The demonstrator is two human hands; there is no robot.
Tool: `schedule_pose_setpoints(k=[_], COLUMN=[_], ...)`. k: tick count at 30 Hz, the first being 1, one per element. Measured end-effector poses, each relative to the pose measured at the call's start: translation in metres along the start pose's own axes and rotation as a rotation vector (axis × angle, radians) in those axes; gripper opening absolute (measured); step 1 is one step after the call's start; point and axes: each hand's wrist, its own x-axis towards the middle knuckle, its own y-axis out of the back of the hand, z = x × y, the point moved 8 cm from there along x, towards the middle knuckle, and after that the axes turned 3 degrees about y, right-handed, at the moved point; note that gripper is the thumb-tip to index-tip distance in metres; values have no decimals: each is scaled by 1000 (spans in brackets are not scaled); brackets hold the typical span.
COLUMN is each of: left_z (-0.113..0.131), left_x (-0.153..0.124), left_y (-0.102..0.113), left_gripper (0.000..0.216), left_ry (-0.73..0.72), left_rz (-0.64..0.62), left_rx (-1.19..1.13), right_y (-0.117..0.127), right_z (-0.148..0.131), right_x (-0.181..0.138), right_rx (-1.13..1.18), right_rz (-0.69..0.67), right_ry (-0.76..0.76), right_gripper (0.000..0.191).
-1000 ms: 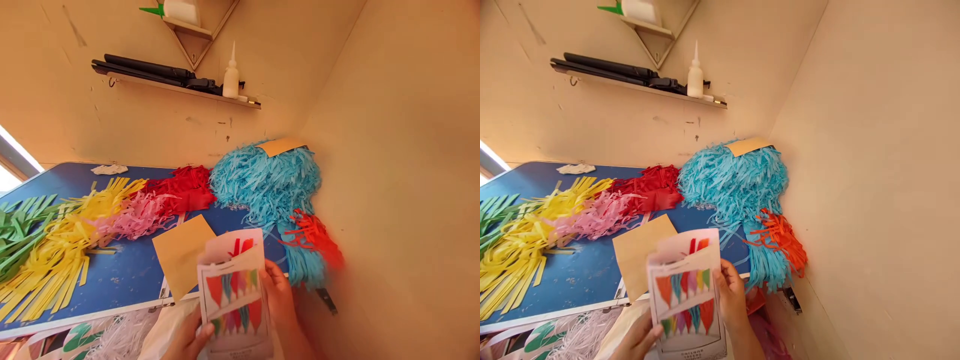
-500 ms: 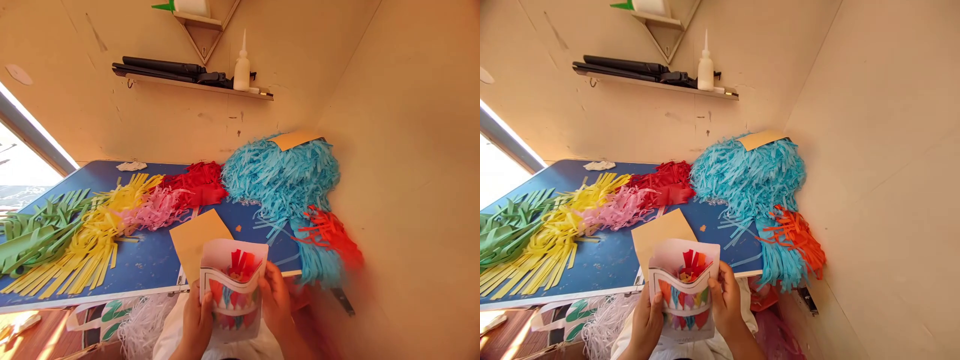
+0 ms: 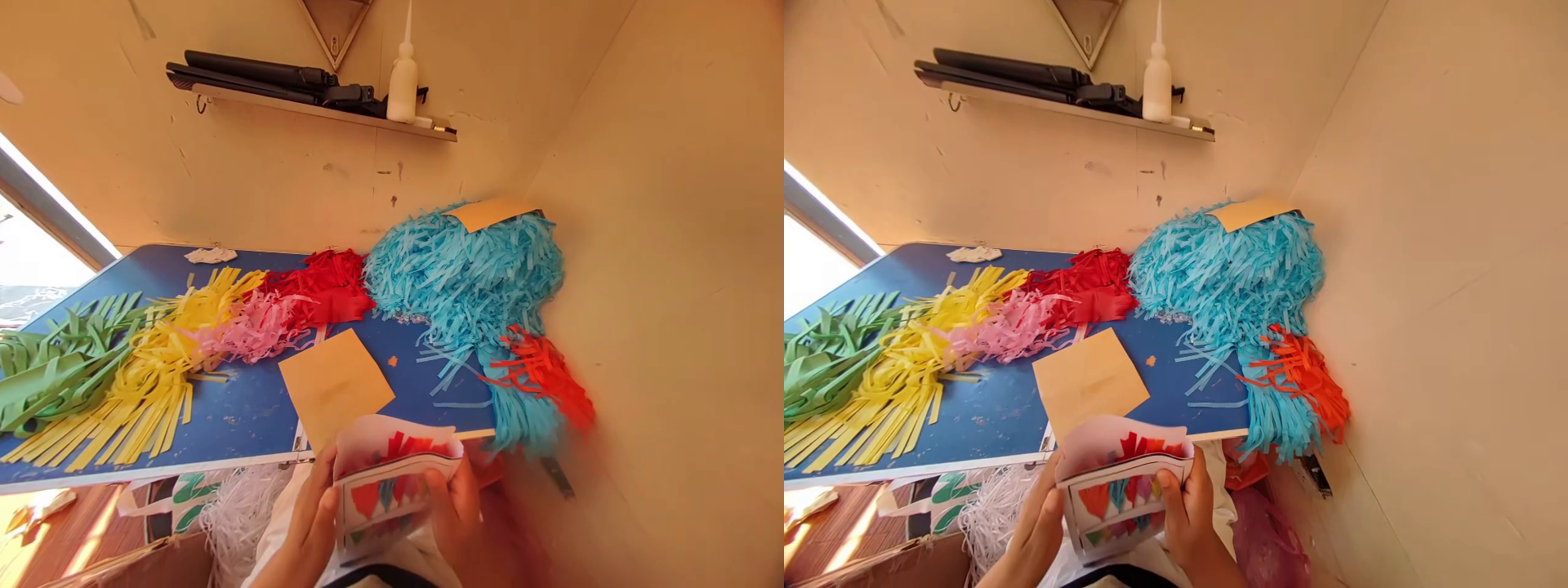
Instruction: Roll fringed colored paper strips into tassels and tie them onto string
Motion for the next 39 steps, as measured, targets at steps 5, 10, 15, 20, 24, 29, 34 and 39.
schedule_pose_setpoints(k=[5, 10, 15, 20, 24, 29, 34, 39], left_z=[11, 17, 20, 14, 8, 22, 33, 31], left_x=[20, 28, 38, 60, 80, 85, 74, 75], left_y=[2, 3, 6, 8, 8, 10, 6, 14], left_gripper=[33, 35, 24, 9, 19, 12, 25, 39], left_ry=[-89, -291, -305, -175, -70, -217, -401, -333], left_rz=[103, 152, -6, -112, -134, -66, -60, -24], left_rx=[-100, -118, -5, 8, -74, 59, 141, 66], right_y=[7, 14, 12, 4, 5, 3, 2, 2], right_z=[16, 31, 23, -3, -15, -15, -7, 4], right_x=[-9, -2, 21, 51, 67, 68, 64, 66], right_rx=[-106, -116, -75, -15, -101, -200, -143, 23], right_rz=[47, 2, -190, -316, -312, -348, -348, -355], right_ry=[78, 165, 234, 293, 358, 422, 386, 192], right_gripper=[54, 49, 42, 23, 17, 29, 39, 50])
